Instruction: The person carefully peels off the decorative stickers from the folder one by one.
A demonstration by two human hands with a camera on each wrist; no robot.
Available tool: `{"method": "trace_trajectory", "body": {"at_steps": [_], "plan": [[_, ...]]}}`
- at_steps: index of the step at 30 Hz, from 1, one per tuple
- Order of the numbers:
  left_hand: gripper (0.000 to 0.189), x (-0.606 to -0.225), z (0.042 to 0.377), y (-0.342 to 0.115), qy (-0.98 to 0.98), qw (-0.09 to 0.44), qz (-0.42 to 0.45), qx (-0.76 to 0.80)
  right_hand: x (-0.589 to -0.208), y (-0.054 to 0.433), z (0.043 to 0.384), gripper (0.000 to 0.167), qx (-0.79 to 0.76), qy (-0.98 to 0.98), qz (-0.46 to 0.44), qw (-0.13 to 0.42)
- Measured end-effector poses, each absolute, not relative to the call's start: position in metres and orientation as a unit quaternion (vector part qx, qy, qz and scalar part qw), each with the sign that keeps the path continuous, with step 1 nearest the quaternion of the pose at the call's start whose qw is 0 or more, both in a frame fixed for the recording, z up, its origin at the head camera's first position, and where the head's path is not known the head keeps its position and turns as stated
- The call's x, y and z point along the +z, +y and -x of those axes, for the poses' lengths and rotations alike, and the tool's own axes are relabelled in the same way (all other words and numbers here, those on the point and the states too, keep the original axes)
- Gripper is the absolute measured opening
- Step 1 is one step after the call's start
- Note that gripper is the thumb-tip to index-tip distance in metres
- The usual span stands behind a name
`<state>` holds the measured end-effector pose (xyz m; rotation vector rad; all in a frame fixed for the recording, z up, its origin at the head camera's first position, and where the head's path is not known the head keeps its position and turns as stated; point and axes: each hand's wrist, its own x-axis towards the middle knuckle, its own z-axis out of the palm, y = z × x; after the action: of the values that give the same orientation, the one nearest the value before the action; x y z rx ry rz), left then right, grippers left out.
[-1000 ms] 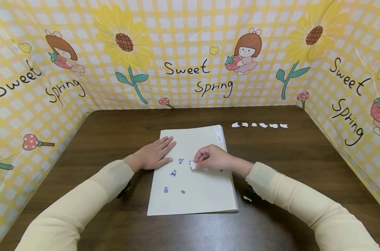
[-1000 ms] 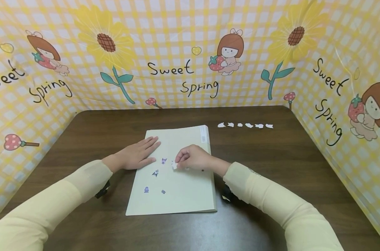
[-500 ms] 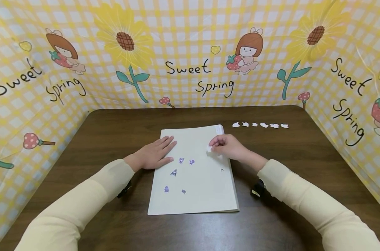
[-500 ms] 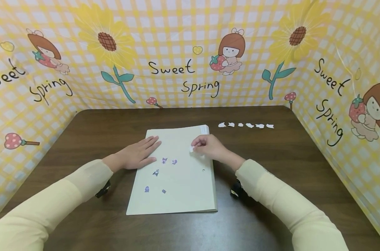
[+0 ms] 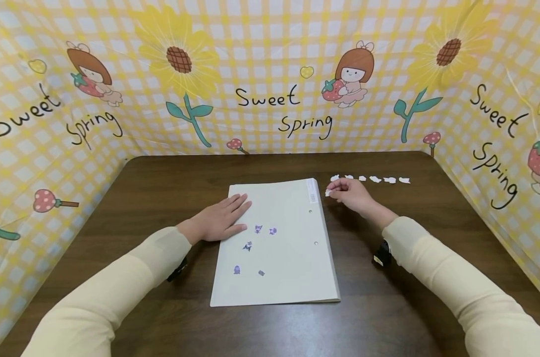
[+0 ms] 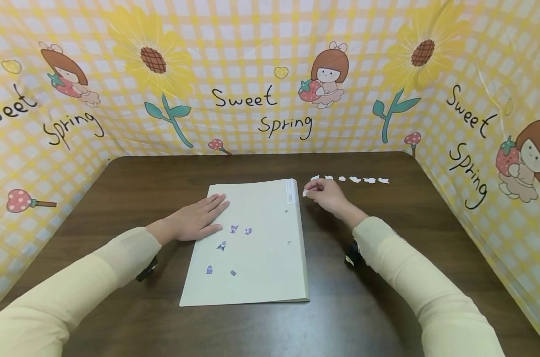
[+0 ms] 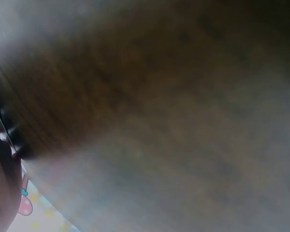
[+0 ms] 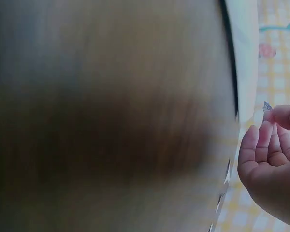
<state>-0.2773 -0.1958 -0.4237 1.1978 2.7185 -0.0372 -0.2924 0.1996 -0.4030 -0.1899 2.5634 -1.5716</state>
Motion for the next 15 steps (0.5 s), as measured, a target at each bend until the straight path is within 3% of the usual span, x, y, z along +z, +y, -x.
{"method": "trace_trajectory", "body": {"at_steps": [15], "plan": [[0.072,-0.422,0.276,-0.196,0.912,0.085,-0.4,-0.012,-0.409,0.22,0.311,0.018,-0.488,0.867,0.051,0.081]]}}
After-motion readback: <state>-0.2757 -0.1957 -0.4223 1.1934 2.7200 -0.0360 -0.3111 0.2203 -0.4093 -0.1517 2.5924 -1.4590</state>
